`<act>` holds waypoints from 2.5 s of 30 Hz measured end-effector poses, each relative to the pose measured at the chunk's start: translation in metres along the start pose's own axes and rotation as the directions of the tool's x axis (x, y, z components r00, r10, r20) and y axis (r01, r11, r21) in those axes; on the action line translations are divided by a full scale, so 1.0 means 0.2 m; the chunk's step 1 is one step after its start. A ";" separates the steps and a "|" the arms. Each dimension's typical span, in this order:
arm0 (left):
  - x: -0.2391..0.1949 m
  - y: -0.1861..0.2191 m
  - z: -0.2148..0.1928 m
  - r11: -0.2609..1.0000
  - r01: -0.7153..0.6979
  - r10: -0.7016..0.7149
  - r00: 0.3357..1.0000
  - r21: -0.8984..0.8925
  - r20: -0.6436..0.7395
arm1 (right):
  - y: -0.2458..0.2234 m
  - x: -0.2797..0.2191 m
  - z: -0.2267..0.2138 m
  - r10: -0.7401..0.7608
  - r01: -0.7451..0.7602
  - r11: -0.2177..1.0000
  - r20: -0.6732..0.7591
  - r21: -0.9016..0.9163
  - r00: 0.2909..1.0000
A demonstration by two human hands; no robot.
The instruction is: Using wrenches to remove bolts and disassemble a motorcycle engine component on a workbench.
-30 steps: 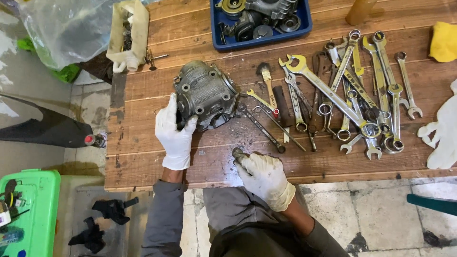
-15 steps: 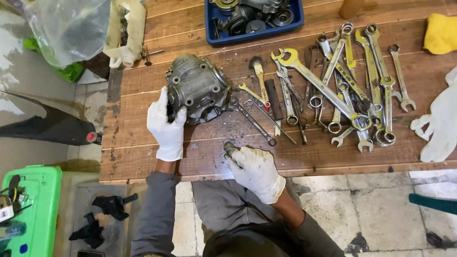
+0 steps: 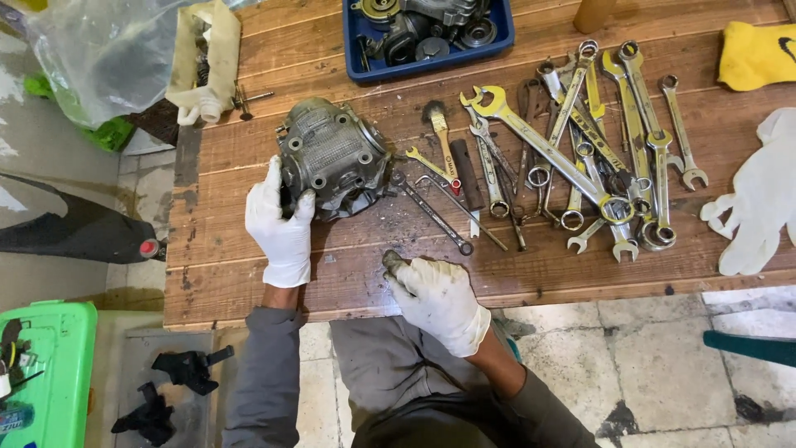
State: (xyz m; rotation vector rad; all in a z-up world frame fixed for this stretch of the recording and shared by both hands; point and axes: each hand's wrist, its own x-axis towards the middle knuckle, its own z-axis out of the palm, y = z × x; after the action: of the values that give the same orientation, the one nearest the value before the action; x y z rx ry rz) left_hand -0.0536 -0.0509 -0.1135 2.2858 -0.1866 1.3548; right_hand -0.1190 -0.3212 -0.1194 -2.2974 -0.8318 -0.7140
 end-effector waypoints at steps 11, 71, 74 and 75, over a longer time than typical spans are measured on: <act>0.00 -0.01 0.01 1.000 -0.026 0.026 1.000 0.002 -0.016 | -0.01 0.01 -0.04 -0.027 0.027 0.999 0.010 -0.021 1.000; 0.06 0.08 -0.03 0.996 0.056 -0.062 0.994 0.069 0.085 | 0.00 0.05 0.03 -0.012 0.020 0.999 0.235 -0.031 0.972; 0.05 0.08 -0.03 0.997 0.054 -0.058 0.995 0.057 0.079 | 0.00 0.04 0.03 0.008 0.012 0.997 0.275 -0.072 0.961; 0.06 0.08 -0.03 0.997 0.060 -0.064 0.995 0.051 0.078 | 0.00 0.02 0.03 0.029 -0.005 0.997 0.292 -0.080 0.956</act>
State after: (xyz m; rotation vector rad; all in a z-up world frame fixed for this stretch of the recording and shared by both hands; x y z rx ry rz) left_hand -0.0587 -0.0607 -0.0960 2.3682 -0.1087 1.2510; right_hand -0.1139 -0.3150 -0.1210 -2.5165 -0.9282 -0.4079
